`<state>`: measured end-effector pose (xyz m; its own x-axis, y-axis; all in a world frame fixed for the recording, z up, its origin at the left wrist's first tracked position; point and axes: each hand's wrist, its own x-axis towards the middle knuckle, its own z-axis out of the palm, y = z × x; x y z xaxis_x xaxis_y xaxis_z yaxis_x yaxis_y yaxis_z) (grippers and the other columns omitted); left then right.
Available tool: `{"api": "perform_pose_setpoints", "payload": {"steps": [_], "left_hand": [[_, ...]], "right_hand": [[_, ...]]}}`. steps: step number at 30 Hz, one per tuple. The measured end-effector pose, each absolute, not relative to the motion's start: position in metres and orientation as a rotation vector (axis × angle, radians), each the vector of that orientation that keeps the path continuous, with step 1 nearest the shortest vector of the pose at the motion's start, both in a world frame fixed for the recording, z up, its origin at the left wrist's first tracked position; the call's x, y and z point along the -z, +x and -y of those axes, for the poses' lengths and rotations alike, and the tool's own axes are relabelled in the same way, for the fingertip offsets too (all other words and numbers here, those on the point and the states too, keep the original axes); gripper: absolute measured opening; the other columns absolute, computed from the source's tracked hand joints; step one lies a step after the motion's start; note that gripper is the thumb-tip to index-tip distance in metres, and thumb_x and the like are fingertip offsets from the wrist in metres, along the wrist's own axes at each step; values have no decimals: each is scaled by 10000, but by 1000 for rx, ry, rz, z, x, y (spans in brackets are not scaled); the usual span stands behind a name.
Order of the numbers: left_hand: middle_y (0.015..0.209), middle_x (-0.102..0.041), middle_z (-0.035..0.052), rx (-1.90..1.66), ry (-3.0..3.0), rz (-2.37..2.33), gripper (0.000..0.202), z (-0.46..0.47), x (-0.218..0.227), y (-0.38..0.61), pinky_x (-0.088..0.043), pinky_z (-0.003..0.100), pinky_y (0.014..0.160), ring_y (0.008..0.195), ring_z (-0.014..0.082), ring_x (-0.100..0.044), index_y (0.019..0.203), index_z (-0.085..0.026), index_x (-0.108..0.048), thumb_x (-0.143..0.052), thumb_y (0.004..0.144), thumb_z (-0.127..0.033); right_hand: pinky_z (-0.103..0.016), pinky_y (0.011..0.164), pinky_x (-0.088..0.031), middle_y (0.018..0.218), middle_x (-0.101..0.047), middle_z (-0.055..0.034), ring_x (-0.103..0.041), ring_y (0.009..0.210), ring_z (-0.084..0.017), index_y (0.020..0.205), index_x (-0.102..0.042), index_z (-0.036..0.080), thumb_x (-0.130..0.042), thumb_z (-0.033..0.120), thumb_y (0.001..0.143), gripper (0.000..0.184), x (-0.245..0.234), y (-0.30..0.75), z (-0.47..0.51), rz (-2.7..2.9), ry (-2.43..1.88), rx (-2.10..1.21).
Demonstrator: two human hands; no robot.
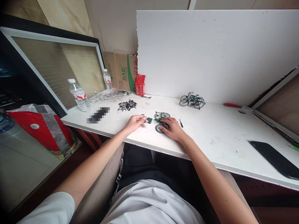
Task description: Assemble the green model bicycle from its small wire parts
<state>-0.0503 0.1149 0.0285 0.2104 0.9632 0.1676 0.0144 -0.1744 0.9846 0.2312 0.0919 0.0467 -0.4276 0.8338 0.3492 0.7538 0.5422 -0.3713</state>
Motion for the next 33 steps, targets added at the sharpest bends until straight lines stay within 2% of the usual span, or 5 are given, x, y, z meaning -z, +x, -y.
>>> {"api": "perform_pose_setpoints", "payload": {"steps": [4,15,19,25,33], "left_hand": [[1064,-778,129,-1144,1463,-1008,410,-114,-29,-50,-492,293,696,682,178,-736,1002,-137,-751,-714,940,-541],[1049,-779,143,-1141,1459,-998,460,-113,-31,-50,-512,296,692,688,180,-727,965,-126,-758,-763,892,-580],[1046,-787,139,-1147,1485,-976,511,-115,-27,-52,-523,288,667,653,151,-685,979,-125,-765,-786,854,-620],[918,-775,105,-1155,1506,-990,489,-115,-27,-53,-482,273,598,582,109,-577,940,-128,-770,-813,825,-601],[892,-769,103,-1151,1481,-1003,501,-114,-28,-51,-491,285,594,586,119,-591,953,-120,-765,-830,801,-593]], "right_hand": [[-522,1199,-415,1384,-693,-167,-557,1383,-363,1360,-711,191,-568,542,1008,517,-44,231,-92,2246,-1294,-188],[-474,1139,-455,1250,-746,-111,-581,1304,-342,1258,-728,223,-543,376,1012,343,-43,234,-94,2201,-1291,-196],[-504,1091,-485,1190,-763,-107,-612,1247,-357,1152,-762,240,-557,372,1004,285,-40,236,-97,2208,-1235,-181],[-525,1063,-493,1150,-774,-109,-637,1187,-357,1098,-771,241,-581,350,995,242,-40,236,-99,2194,-1209,-163],[-522,1002,-516,1103,-765,-99,-654,1078,-332,1054,-759,254,-598,296,984,181,-39,237,-99,2146,-1156,-135]]}}
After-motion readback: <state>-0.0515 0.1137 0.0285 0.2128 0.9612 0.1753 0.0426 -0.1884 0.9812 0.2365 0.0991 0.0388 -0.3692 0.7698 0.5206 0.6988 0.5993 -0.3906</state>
